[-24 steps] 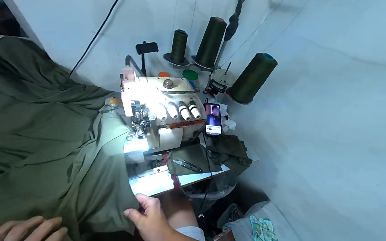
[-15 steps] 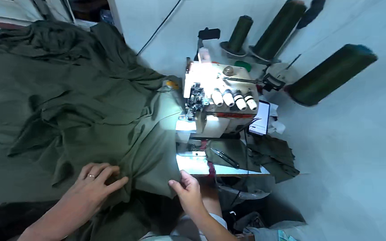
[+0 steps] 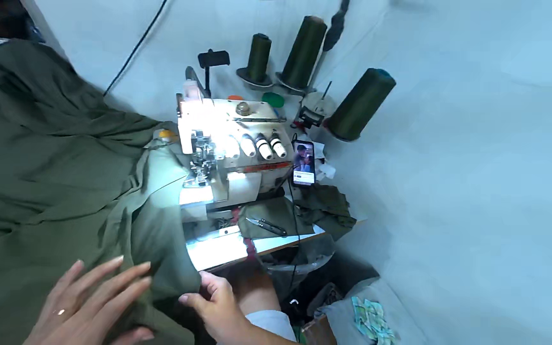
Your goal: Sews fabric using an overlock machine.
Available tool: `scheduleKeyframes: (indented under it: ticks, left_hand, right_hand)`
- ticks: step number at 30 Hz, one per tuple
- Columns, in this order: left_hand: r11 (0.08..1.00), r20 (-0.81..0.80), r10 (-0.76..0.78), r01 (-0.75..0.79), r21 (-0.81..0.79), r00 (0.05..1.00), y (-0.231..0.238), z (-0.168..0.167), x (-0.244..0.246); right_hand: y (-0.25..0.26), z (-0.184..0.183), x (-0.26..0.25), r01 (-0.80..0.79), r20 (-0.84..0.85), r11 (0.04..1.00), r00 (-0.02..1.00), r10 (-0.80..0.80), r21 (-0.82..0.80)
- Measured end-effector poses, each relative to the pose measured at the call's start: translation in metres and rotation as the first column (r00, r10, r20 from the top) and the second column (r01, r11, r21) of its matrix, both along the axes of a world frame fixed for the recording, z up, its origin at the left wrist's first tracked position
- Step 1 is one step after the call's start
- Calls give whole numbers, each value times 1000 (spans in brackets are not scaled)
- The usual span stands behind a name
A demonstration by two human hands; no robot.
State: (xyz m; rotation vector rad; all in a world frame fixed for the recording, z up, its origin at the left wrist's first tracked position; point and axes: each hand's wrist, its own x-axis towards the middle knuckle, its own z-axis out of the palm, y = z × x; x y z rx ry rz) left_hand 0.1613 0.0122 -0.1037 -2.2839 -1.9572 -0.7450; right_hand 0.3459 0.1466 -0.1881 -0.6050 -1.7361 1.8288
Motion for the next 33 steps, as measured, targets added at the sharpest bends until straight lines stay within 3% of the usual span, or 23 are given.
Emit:
scheduleKeyframes:
  ticks: [2, 4, 10, 15, 19, 22, 26, 30, 33]
  left_hand:
    - [997, -208, 3, -18, -72, 978, 16, -13, -7]
    - [985, -288, -51, 1, -171, 956, 25, -19, -5]
    - [916, -151, -187, 117, -384, 971, 30, -5, 34]
    - [950, 25, -144, 145, -276, 989, 33, -8, 32]
    - [970, -28, -33, 25, -240, 999, 36, -18, 26]
    - [971, -31, -81, 72, -228, 996, 36, -19, 29]
    - [954, 194, -194, 231, -190, 962, 34, -12, 30]
    - [995, 319, -86, 99, -23, 944, 32, -29, 18]
    - [994, 486, -63, 8, 113, 872, 35, -47, 14]
  right_hand:
    - [0, 3, 2, -25, -12, 999, 1000, 25, -39]
    - [1, 3, 3, -29, -27, 998, 999, 28, -47]
    - [3, -4, 3, 19, 9, 1000, 1000, -19, -16]
    - [5, -4, 4, 4, 15, 1000, 1000, -3, -23]
    - [6, -6, 6, 0, 19, 999, 1000, 1, -43]
    - [6, -9, 6, 5, -2, 999, 1000, -5, -34]
    - [8, -8, 5, 25, -11, 1000, 1000, -25, -9]
    - [7, 2, 4, 57, -100, 998, 994, -53, 33]
    - [3, 11, 1, 84, -171, 996, 981, -87, -27]
